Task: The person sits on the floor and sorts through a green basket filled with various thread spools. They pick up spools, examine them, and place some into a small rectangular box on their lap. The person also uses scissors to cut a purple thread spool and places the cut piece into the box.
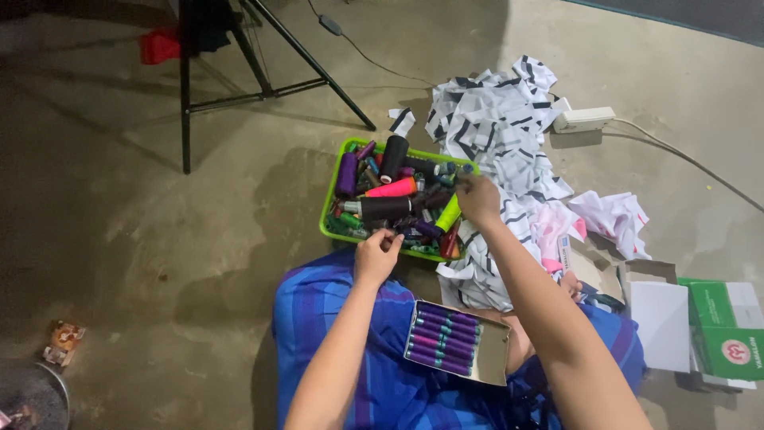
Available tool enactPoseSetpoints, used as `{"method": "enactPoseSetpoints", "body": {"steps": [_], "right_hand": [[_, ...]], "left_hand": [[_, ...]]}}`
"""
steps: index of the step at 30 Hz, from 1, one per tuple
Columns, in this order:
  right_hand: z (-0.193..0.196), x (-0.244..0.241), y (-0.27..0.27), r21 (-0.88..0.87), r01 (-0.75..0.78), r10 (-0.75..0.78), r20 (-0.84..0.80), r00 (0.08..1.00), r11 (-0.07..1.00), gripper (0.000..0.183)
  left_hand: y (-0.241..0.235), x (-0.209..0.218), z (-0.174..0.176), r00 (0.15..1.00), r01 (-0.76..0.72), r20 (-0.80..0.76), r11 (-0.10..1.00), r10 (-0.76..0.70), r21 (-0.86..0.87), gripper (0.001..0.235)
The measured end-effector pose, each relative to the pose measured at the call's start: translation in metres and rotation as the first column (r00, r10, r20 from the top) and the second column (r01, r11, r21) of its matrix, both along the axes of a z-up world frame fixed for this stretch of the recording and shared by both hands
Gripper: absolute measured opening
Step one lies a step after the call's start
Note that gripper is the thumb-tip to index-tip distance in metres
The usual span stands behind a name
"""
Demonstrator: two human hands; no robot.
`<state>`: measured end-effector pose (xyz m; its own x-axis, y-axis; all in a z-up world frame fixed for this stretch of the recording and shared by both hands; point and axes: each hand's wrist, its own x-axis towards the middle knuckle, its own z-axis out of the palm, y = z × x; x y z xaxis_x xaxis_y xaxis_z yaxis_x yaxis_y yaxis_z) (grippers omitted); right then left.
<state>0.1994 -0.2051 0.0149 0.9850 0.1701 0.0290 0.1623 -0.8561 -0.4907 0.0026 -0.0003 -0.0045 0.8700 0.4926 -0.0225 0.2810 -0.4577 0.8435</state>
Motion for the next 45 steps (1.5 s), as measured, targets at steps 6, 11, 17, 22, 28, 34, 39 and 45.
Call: {"method": "enactPoseSetpoints", "body": {"steps": [6, 11, 17, 22, 28, 34, 39, 45], "right_hand": [[-0.029, 0.035, 0.000, -0.105, -0.230, 0.234, 0.031, 0.972, 0.968, 0.040], [-0.051, 0.044, 0.002, -0.262, -0.231, 0.240, 0.003, 0.971, 0.937, 0.034], [-0.033, 0.027, -0.013, -0.093, -0.171, 0.175, 0.038, 0.984, 0.981, 0.036], [-0.027, 0.014, -0.029, -0.065, -0.034, 0.032, -0.033, 0.999, 0.997, 0.063], [-0.060, 0.036, -0.027, -0.029, 0.016, -0.018, -0.065, 0.998, 0.999, 0.062], [-0.017, 0.013, -0.004, -0.110, -0.018, 0.007, -0.103, 0.995, 0.994, 0.054], [-0.004, 0.017, 0.002, -0.176, -0.023, -0.015, -0.214, 0.977, 0.984, 0.047], [0.006, 0.015, 0.010, 0.041, 0.002, 0.008, -0.234, 0.972, 0.999, 0.059]], "left_hand": [[0.002, 0.003, -0.001, 1.000, 0.018, -0.024, 0.998, -0.020, -0.059, 0.019], [0.003, 0.002, 0.002, 0.999, 0.005, -0.032, 0.999, -0.007, -0.053, 0.018], [0.001, 0.006, -0.005, 1.000, -0.009, -0.018, 1.000, 0.009, -0.021, 0.018], [-0.002, 0.006, -0.006, 1.000, -0.007, -0.024, 1.000, 0.007, 0.013, 0.017], [0.001, 0.001, -0.010, 1.000, -0.006, 0.025, 1.000, 0.006, 0.016, 0.020], [0.001, 0.002, -0.018, 0.999, 0.002, 0.038, 0.999, -0.004, 0.048, 0.020], [0.003, 0.004, -0.005, 0.999, 0.009, -0.034, 1.000, -0.010, -0.013, 0.024], [0.002, 0.002, 0.000, 0.996, 0.015, -0.084, 0.999, -0.019, -0.049, 0.024]]}}
